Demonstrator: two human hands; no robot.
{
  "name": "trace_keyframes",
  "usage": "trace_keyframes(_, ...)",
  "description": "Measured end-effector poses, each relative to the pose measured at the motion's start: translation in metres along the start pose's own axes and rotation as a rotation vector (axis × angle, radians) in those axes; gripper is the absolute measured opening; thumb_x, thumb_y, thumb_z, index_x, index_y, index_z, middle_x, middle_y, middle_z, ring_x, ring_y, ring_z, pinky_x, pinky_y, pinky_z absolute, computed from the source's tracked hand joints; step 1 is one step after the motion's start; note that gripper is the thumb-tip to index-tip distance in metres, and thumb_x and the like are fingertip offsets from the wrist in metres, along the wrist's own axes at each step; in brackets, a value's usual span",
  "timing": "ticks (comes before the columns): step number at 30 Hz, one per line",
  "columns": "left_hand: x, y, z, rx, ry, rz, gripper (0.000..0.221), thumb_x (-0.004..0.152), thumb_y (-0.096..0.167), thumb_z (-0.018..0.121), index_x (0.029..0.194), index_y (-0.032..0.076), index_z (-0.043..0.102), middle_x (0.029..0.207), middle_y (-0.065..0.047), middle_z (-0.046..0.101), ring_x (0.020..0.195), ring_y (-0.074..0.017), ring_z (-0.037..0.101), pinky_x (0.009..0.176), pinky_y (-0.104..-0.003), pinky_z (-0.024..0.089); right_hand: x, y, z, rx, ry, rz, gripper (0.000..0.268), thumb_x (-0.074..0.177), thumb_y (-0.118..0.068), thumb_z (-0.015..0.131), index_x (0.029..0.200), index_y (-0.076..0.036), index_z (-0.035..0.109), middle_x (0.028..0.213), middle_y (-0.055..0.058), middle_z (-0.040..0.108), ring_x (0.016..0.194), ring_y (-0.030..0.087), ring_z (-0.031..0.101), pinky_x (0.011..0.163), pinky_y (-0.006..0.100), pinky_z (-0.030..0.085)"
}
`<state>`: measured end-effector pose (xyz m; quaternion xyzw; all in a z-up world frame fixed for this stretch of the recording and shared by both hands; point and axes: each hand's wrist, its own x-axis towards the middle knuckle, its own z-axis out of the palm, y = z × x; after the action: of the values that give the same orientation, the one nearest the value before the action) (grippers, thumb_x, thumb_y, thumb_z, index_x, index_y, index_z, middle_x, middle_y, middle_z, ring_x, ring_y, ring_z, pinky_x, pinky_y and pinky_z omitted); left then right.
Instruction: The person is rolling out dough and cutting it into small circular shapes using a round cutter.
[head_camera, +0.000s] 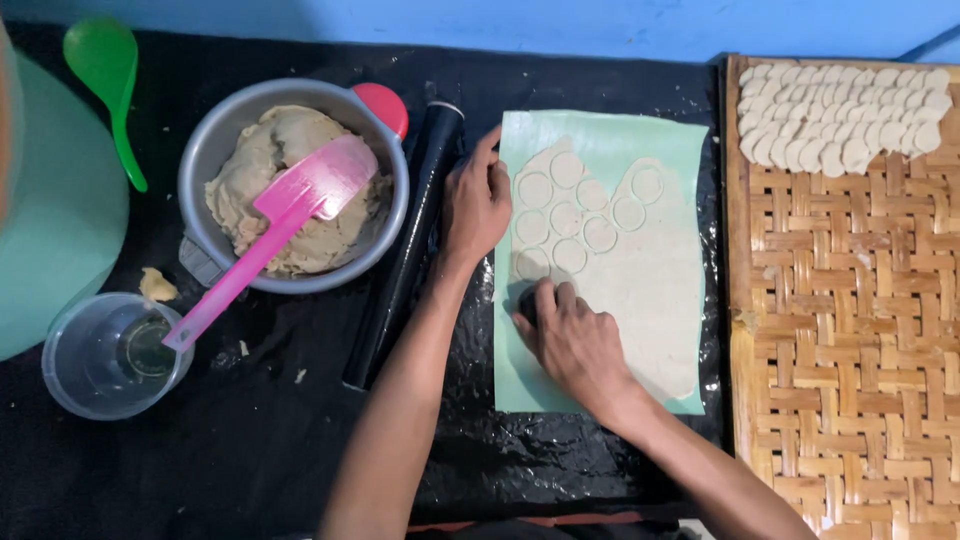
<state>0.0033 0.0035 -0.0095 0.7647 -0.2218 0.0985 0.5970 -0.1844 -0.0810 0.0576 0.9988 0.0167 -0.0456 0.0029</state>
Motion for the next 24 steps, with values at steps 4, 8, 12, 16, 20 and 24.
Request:
trace_keyframes(4, -0.001, -0.013, 0.007, 0.058, 0.054, 0.103, 0.043, 0.096, -0.003, 0.056, 0.138, 0.005, 0.055, 0.087, -0.014, 0.068, 0.081, -0.034, 0.068, 0.075, -0.047, 0.052, 0.001, -0.005, 0.013, -0.074, 0.077, 0.157, 0.059, 0.099, -0.051, 0.053, 0.117, 0.005, 0.051, 0.082, 0.015, 0.063, 0.062, 0.028, 0.072, 0.042, 0.038, 0.055)
trace_keyframes(8, 0.0, -0.002, 0.0, 0.024, 0.009, 0.016, 0.042, 0.096, -0.003, 0.055, 0.137, 0.004, 0.058, 0.084, -0.015, 0.067, 0.079, -0.0339, 0.069, 0.071, -0.045, 0.052, 0.0, 0.009, -0.01, 0.168, -0.114, 0.245, 0.056, 0.103, -0.052, 0.05, 0.121, 0.001, 0.048, 0.087, 0.019, 0.067, 0.069, 0.038, 0.071, 0.058, 0.048, 0.056)
trace_keyframes(12, -0.001, -0.007, 0.003, 0.035, 0.023, 0.042, 0.041, 0.096, -0.002, 0.056, 0.136, 0.002, 0.058, 0.084, -0.015, 0.067, 0.079, -0.0333, 0.069, 0.072, -0.045, 0.053, -0.012, 0.023, -0.036, 0.321, -0.069, 0.375, 0.056, 0.1, -0.049, 0.052, 0.127, 0.0, 0.045, 0.098, 0.022, 0.068, 0.075, 0.043, 0.071, 0.066, 0.053, 0.056)
trace_keyframes(16, -0.001, -0.01, 0.005, 0.054, 0.022, 0.068, 0.042, 0.094, -0.002, 0.056, 0.137, 0.001, 0.056, 0.087, -0.014, 0.069, 0.08, -0.0332, 0.069, 0.074, -0.046, 0.053, -0.013, 0.027, -0.032, 0.295, -0.017, 0.32, 0.057, 0.097, -0.046, 0.057, 0.126, 0.002, 0.045, 0.103, 0.025, 0.064, 0.076, 0.045, 0.069, 0.062, 0.054, 0.055)
trace_keyframes(20, -0.001, -0.003, 0.001, 0.028, 0.032, 0.04, 0.04, 0.097, -0.002, 0.055, 0.137, 0.004, 0.058, 0.087, -0.015, 0.069, 0.079, -0.0337, 0.069, 0.071, -0.045, 0.053, -0.004, 0.024, -0.019, 0.21, -0.002, 0.252, 0.053, 0.098, -0.046, 0.056, 0.121, 0.002, 0.048, 0.099, 0.023, 0.064, 0.076, 0.041, 0.071, 0.055, 0.051, 0.055)
trace_keyframes(24, 0.0, 0.005, -0.002, 0.007, 0.001, -0.003, 0.041, 0.097, -0.002, 0.055, 0.137, 0.006, 0.059, 0.087, -0.015, 0.069, 0.079, -0.0346, 0.069, 0.071, -0.045, 0.052, 0.005, 0.014, -0.014, -0.008, -0.103, 0.351, 0.052, 0.105, -0.05, 0.051, 0.115, 0.001, 0.05, 0.089, 0.018, 0.065, 0.067, 0.035, 0.072, 0.05, 0.046, 0.055)
